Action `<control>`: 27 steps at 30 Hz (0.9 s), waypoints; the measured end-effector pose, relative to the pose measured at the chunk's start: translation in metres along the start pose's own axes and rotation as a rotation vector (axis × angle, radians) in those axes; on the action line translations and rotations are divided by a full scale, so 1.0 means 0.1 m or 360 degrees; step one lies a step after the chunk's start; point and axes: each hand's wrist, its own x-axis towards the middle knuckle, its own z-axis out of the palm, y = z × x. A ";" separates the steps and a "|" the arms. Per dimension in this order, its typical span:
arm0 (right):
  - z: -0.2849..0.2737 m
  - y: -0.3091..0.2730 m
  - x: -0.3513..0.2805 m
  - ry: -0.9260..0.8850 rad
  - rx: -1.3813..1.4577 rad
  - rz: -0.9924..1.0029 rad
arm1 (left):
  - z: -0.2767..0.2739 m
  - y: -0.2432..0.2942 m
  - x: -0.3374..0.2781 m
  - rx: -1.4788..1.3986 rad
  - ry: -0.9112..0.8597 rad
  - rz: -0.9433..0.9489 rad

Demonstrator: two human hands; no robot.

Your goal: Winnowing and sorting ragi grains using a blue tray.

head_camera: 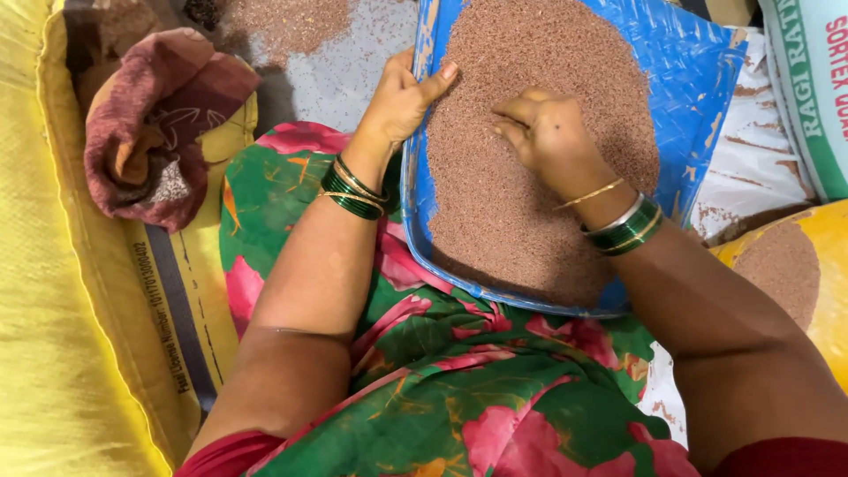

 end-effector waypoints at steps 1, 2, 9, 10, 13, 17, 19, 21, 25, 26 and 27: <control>0.02 0.02 0.00 0.0002 -0.0001 -0.0025 | 0.01 0.01 0.00 -0.0016 -0.0005 0.0024; 0.04 0.03 0.00 0.0004 -0.0001 -0.0049 | 0.02 0.03 0.01 -0.0033 -0.0010 0.0047; -0.11 0.27 0.19 0.0008 -0.0156 -0.0101 | -0.03 -0.03 0.02 0.0002 0.0027 0.0016; -0.16 0.32 0.25 0.0198 0.0350 0.0142 | -0.03 -0.02 0.02 0.0041 0.0040 -0.0014; -0.44 0.25 0.31 0.0381 0.0460 0.0379 | -0.01 -0.03 0.03 0.0081 0.0051 -0.0055; -0.32 -0.07 0.05 0.0042 -0.0124 -0.0134 | -0.05 -0.07 0.06 -0.0070 -0.0030 0.0031; -0.19 -0.64 -0.02 -0.0517 0.0079 0.0069 | -0.04 -0.09 0.06 -0.0039 -0.0010 0.0043; 0.00 -0.81 -0.14 -0.1067 0.0285 0.0274 | -0.02 -0.10 0.05 -0.0008 -0.0004 0.0057; 0.25 -0.28 -0.22 -0.0413 0.0175 -0.0070 | 0.00 0.00 0.03 0.0069 0.0021 -0.0058; 0.25 -0.12 -0.20 -0.0125 0.0076 -0.0261 | -0.01 0.03 0.02 0.0006 0.0009 -0.0016; 0.21 0.06 -0.23 -0.0115 0.0069 -0.0260 | 0.00 0.03 0.02 0.0008 -0.0001 -0.0009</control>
